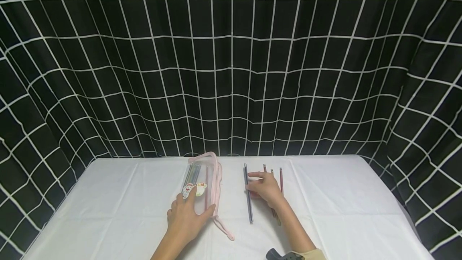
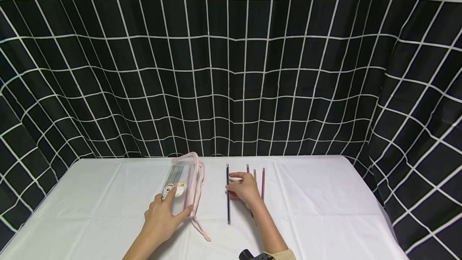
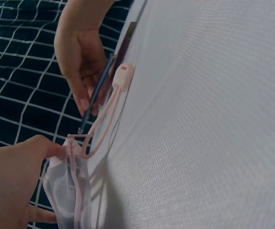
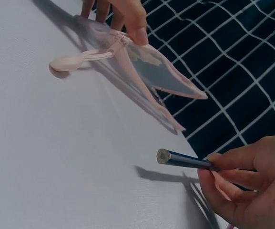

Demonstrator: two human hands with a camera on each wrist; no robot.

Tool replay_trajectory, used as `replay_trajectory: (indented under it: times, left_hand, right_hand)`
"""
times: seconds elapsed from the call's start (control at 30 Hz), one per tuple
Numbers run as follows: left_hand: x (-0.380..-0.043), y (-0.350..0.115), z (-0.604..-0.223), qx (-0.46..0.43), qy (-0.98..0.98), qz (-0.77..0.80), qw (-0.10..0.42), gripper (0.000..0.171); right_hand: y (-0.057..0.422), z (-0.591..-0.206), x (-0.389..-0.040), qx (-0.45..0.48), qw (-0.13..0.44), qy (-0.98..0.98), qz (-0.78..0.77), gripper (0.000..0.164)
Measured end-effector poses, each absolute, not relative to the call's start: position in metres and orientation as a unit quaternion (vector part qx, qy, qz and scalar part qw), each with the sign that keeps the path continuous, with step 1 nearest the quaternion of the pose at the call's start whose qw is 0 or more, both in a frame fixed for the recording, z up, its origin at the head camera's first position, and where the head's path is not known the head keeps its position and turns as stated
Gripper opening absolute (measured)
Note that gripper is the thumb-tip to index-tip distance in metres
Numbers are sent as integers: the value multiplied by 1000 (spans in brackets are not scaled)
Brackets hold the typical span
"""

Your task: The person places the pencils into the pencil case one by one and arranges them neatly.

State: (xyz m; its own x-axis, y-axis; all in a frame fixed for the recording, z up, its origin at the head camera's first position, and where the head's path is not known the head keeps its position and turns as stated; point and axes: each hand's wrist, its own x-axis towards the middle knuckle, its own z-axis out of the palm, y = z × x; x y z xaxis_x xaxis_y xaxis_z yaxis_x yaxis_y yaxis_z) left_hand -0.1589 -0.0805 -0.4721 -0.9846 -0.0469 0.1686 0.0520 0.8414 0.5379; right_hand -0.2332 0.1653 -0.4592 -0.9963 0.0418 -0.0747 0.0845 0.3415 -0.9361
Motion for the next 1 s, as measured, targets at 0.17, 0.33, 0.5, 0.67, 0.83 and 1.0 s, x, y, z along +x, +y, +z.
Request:
replay_trajectory:
  times: [0.17, 0.33, 0.5, 0.67, 0.83, 1.0]
  left_hand:
    - [-160, -81, -472, -2, -956, -279, 88, 84]
    - [-160, -80, -473, -6, -956, -280, 89, 84]
    - [-161, -81, -472, -6, -956, -279, 86, 84]
    - [-160, -81, -472, -4, -958, -276, 82, 84]
    - [-159, -81, -470, -2, -958, -273, 83, 84]
    - [-159, -81, -470, 0, -958, -275, 85, 84]
  right_hand:
    - [161, -458, -233, 25, 15, 811, -585, 46]
    - [156, -459, -233, 23, 20, 804, -594, 46]
    - [150, -455, -233, 20, 24, 797, -603, 47]
    - [145, -453, -235, 10, 23, 792, -610, 47]
    - [139, -452, -240, 10, 26, 791, -611, 46]
    - [134, -450, -242, 10, 30, 788, -615, 46]
